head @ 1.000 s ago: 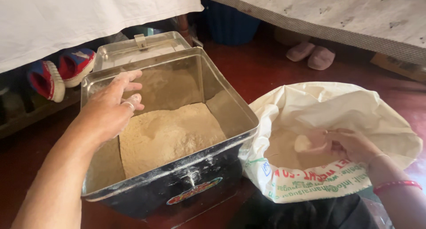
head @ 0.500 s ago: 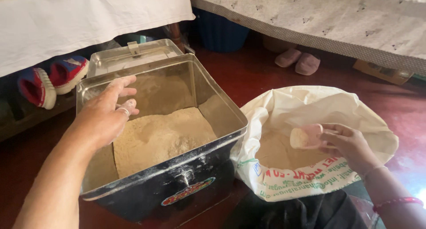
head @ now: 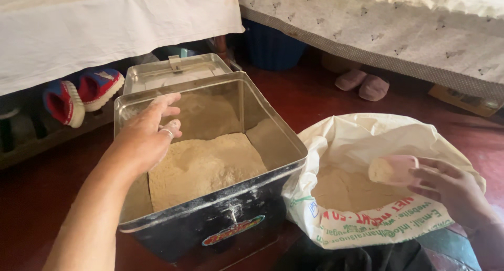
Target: The person scoops a light-colored powder from a large white sack using a pink plastic scoop and transfers it into a metal container. The person repeats this scooping and pouring action multiple times to fill the container.
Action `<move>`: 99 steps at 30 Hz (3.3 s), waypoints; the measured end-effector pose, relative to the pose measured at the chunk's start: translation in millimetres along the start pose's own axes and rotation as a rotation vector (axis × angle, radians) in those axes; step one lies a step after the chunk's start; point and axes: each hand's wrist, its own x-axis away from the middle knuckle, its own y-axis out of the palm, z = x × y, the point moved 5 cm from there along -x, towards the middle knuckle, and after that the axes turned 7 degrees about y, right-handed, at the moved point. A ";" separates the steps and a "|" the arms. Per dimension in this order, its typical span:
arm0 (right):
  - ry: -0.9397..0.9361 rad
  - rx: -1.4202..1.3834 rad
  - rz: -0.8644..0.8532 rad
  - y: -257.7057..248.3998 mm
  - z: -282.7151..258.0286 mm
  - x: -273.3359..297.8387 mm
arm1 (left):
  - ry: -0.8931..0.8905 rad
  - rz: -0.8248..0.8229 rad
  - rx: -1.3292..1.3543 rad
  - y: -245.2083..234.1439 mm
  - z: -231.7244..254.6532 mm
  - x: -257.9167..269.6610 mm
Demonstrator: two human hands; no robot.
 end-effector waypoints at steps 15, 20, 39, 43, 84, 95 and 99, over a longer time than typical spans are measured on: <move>0.089 -0.243 0.089 -58.9 32.3 -67.0 | 0.026 0.013 0.065 1.8 1.0 0.7; 0.114 -0.339 0.115 -56.7 4.2 -49.5 | 0.056 0.001 0.063 2.8 2.6 -0.2; -0.210 -0.201 -0.636 276.6 -207.1 107.2 | 0.051 0.022 -0.048 -0.2 1.9 -0.1; -0.188 -0.089 -0.716 332.8 -196.0 121.2 | -0.007 0.003 -0.043 -0.7 3.1 1.9; -0.307 -0.040 -0.720 375.3 -164.3 125.7 | -0.099 -0.033 -0.160 -1.4 -13.0 -0.3; -0.238 0.013 -0.667 376.5 -163.5 127.9 | -0.086 -0.001 -0.120 -3.2 -2.3 -2.1; -0.232 0.022 -0.677 376.5 -164.3 128.5 | -0.229 -0.014 -0.168 -9.9 8.4 7.9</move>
